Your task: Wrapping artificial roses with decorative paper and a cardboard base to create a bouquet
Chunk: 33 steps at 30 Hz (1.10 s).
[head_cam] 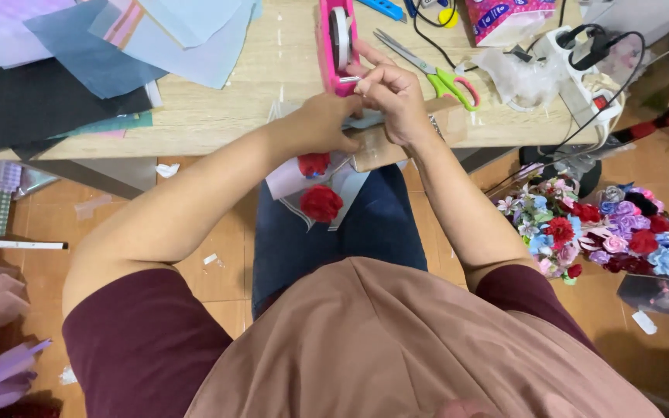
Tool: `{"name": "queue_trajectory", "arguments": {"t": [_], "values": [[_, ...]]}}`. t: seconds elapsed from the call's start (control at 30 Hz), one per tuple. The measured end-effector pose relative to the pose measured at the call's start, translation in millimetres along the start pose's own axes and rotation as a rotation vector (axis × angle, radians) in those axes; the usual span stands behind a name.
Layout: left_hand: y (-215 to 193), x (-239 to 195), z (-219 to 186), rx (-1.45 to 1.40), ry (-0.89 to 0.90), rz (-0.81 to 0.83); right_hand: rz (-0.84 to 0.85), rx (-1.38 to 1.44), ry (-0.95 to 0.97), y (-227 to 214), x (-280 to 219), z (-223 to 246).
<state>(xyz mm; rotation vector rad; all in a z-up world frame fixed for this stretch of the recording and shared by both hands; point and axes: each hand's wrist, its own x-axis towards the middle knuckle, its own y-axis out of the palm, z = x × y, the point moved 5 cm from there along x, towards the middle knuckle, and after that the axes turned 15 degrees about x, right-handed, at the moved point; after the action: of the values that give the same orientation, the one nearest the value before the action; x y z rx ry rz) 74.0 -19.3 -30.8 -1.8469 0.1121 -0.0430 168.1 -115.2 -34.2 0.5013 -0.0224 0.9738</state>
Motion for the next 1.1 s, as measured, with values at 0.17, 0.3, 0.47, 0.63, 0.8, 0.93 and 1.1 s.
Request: {"name": "queue_trajectory", "arguments": {"t": [0.17,0.3,0.47,0.63,0.8,0.93,1.1], "values": [[3,-6,3,-0.222,-0.074,0.119,-0.030,0.020,-0.055,-5,3,-1],[-3,-4,1,-0.287,-0.069,0.174,0.038,-0.051,-0.140,-4,2,2],[-4,-3,-1,-0.274,-0.124,0.272,0.058,-0.047,-0.204,-1,-1,8],[8,-1,0,-0.257,-0.157,0.241,0.044,-0.051,-0.153,-2,-2,8],[10,-1,3,-0.305,-0.206,0.239,-0.029,-0.001,0.004,-4,8,5],[-3,-4,-4,-0.434,-0.241,0.263,-0.030,0.044,0.118,-6,22,2],[11,9,13,-0.427,-0.247,0.256,-0.039,-0.057,0.109,-16,53,-2]]}}
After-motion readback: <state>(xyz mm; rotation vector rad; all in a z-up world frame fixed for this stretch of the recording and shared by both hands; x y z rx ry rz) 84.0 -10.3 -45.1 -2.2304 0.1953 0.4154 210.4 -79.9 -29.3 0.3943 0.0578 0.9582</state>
